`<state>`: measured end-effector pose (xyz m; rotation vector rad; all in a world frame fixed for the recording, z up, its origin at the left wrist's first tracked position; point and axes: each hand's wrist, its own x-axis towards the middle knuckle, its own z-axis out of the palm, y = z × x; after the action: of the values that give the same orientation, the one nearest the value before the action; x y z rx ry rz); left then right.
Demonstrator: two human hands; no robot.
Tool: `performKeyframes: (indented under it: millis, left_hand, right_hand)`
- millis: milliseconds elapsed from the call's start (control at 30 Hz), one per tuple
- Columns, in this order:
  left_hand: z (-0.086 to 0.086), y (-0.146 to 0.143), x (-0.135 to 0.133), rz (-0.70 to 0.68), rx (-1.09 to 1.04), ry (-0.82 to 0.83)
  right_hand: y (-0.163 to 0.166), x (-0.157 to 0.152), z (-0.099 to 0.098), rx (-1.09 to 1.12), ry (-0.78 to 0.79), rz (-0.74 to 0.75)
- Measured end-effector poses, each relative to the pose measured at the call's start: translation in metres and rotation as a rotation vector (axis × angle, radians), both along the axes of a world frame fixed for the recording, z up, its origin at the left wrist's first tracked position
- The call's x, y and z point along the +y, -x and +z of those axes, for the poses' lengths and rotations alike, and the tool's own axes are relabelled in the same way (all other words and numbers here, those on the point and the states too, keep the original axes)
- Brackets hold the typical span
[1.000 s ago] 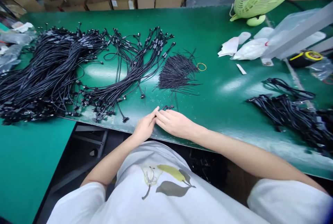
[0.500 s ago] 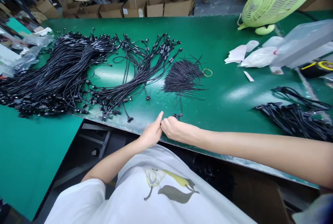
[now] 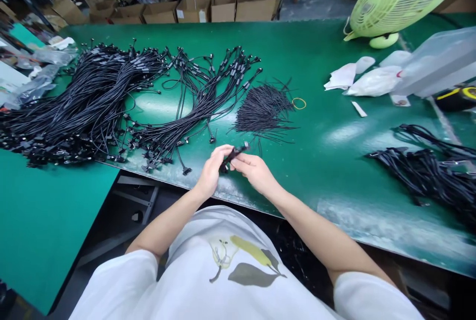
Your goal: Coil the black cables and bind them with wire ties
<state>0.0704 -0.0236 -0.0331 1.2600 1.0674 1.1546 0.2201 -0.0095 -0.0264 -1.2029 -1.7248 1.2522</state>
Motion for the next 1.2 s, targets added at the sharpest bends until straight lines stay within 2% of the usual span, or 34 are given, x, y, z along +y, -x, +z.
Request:
performKeyframes:
  millis: [100, 167, 233, 267, 333, 367, 400, 467, 533, 600, 700, 800, 900, 967, 1033, 1067, 1133, 1200]
  left_hand:
    - [0.011, 0.015, -0.007, -0.129, 0.323, -0.184]
    - [0.010, 0.018, -0.010, -0.229, 0.472, -0.210]
    - [0.003, 0.015, -0.008, -0.289, 0.463, -0.112]
    - [-0.001, 0.013, -0.005, -0.301, 0.420, -0.042]
    - [-0.004, 0.011, 0.003, -0.283, 0.310, 0.084]
    - [-0.002, 0.012, 0.006, -0.260, 0.260, 0.112]
    - [0.002, 0.015, 0.007, -0.247, 0.222, 0.104]
    - [0.015, 0.020, 0.005, -0.326, 0.202, 0.007]
    - [0.025, 0.023, -0.004, -0.488, 0.287, -0.129]
    - [0.024, 0.022, -0.014, -0.586, 0.383, -0.160]
    - [0.002, 0.015, -0.019, -0.480, 0.320, 0.057]
    - [-0.022, 0.011, -0.012, -0.347, 0.206, 0.273]
    - [-0.029, 0.013, -0.005, -0.272, 0.297, 0.233]
    - [-0.024, 0.014, -0.005, -0.172, 0.424, 0.126]
    - [-0.017, 0.013, -0.009, -0.098, 0.478, 0.032]
    - [-0.015, 0.012, -0.011, -0.129, 0.449, -0.001]
    - [-0.012, 0.008, -0.016, -0.230, 0.376, 0.010]
    - [-0.015, 0.003, -0.018, -0.197, 0.350, 0.035]
  right_hand:
    - [-0.013, 0.004, 0.000, -0.045, 0.031, 0.014]
    - [-0.020, 0.004, 0.004, -0.159, -0.080, -0.082]
    - [-0.018, -0.003, 0.009, -0.249, -0.280, -0.133]
    - [-0.015, -0.009, 0.010, -0.286, -0.393, -0.103]
    - [-0.004, -0.022, 0.011, -0.362, -0.559, 0.041]
    - [0.000, -0.027, 0.010, -0.396, -0.580, 0.124]
    - [0.003, -0.030, 0.007, -0.420, -0.552, 0.187]
    - [0.003, -0.027, 0.002, -0.440, -0.394, 0.223]
    - [-0.004, -0.017, -0.002, -0.451, -0.239, 0.161]
    - [-0.012, -0.007, -0.002, -0.487, -0.203, 0.088]
    - [-0.016, -0.006, -0.001, -0.589, -0.336, 0.063]
    - [-0.012, -0.017, -0.003, -0.664, -0.472, 0.084]
    - [-0.010, -0.023, -0.004, -0.635, -0.487, 0.088]
    - [-0.011, -0.023, -0.002, -0.535, -0.434, 0.086]
    - [-0.013, -0.023, 0.002, -0.354, -0.296, 0.096]
    - [-0.014, -0.023, 0.003, -0.233, -0.169, 0.104]
    - [-0.015, -0.022, 0.003, 0.045, 0.193, 0.139]
    - [-0.017, -0.019, -0.003, 0.314, 0.583, 0.219]
